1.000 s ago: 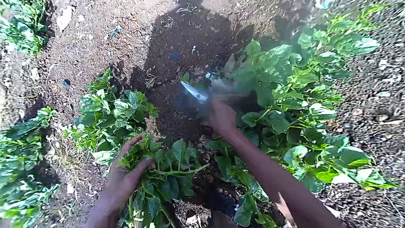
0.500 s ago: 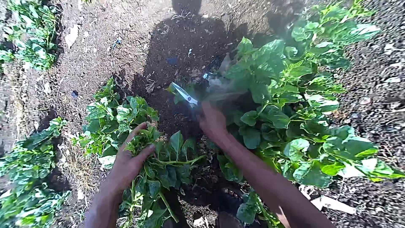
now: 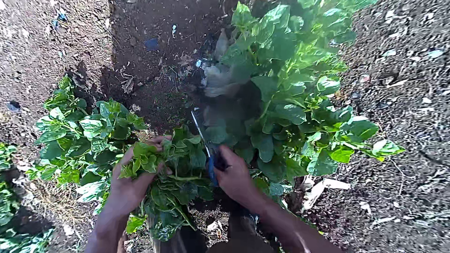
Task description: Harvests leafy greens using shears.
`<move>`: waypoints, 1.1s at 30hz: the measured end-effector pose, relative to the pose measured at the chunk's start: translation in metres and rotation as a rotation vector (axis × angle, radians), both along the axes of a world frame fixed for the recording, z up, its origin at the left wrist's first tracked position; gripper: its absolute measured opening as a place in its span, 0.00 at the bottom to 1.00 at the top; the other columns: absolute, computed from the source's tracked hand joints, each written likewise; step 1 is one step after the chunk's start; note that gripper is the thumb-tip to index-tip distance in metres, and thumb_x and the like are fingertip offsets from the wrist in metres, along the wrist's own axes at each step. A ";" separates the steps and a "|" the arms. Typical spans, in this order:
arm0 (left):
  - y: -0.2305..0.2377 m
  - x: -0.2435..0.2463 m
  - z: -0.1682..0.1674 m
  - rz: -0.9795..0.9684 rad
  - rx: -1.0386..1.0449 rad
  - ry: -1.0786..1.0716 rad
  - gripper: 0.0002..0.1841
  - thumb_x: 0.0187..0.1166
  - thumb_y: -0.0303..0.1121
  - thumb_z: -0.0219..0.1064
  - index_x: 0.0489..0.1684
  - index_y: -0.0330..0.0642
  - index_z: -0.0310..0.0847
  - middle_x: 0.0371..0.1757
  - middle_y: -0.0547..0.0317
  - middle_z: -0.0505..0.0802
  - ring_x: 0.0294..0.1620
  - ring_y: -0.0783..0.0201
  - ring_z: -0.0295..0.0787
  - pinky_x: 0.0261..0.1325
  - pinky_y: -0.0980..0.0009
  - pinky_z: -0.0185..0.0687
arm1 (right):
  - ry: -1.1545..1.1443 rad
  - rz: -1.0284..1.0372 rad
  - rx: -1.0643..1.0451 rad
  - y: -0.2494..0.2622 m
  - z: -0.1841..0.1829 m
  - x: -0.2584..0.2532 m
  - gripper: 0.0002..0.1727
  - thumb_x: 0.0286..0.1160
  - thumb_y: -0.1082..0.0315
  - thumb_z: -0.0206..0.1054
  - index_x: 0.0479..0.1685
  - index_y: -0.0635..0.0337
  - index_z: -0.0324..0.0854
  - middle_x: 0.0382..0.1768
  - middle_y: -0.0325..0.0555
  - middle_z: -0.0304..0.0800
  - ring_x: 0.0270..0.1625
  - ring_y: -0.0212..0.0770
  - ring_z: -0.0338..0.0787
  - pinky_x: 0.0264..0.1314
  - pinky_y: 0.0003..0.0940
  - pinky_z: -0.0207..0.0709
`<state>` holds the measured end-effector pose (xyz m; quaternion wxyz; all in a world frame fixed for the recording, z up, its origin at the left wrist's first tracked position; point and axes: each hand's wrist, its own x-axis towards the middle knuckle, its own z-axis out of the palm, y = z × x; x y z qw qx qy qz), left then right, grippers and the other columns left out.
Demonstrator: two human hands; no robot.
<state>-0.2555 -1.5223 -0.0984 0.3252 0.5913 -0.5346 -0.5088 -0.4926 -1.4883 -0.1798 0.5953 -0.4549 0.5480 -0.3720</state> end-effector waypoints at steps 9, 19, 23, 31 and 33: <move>-0.117 -0.002 0.024 -0.215 0.067 -0.195 0.10 0.82 0.34 0.64 0.57 0.51 0.84 0.44 0.72 0.93 0.35 0.74 0.91 0.36 0.77 0.91 | -0.694 -0.060 0.565 0.047 0.039 -0.111 0.34 0.77 0.31 0.60 0.54 0.56 0.82 0.37 0.47 0.95 0.30 0.37 0.95 0.21 0.27 0.85; -0.174 -0.029 0.020 -0.186 0.154 -0.303 0.08 0.83 0.34 0.67 0.55 0.52 0.83 0.45 0.73 0.92 0.40 0.77 0.91 0.43 0.77 0.92 | -1.002 -0.209 1.019 0.046 0.019 -0.085 0.36 0.73 0.29 0.63 0.50 0.58 0.82 0.36 0.50 0.93 0.28 0.38 0.95 0.17 0.25 0.83; -0.165 -0.023 0.023 -0.214 0.101 -0.266 0.08 0.83 0.33 0.66 0.54 0.54 0.82 0.42 0.76 0.92 0.36 0.79 0.90 0.38 0.80 0.90 | -1.024 -0.209 1.006 0.038 0.009 -0.087 0.35 0.74 0.30 0.62 0.49 0.58 0.83 0.38 0.49 0.93 0.31 0.37 0.95 0.18 0.25 0.83; -0.139 -0.009 0.024 -0.238 0.003 -0.181 0.09 0.82 0.34 0.65 0.56 0.54 0.82 0.44 0.74 0.92 0.34 0.76 0.89 0.37 0.79 0.89 | -0.999 -0.100 1.053 0.034 0.008 -0.093 0.39 0.72 0.27 0.63 0.51 0.59 0.83 0.40 0.52 0.94 0.33 0.40 0.96 0.18 0.27 0.85; -0.137 -0.010 0.026 -0.199 0.007 -0.181 0.09 0.82 0.33 0.65 0.54 0.54 0.83 0.43 0.74 0.92 0.33 0.77 0.88 0.36 0.80 0.89 | -0.965 -0.105 1.060 0.036 0.012 -0.091 0.39 0.72 0.27 0.61 0.51 0.58 0.83 0.40 0.51 0.94 0.34 0.40 0.97 0.19 0.28 0.84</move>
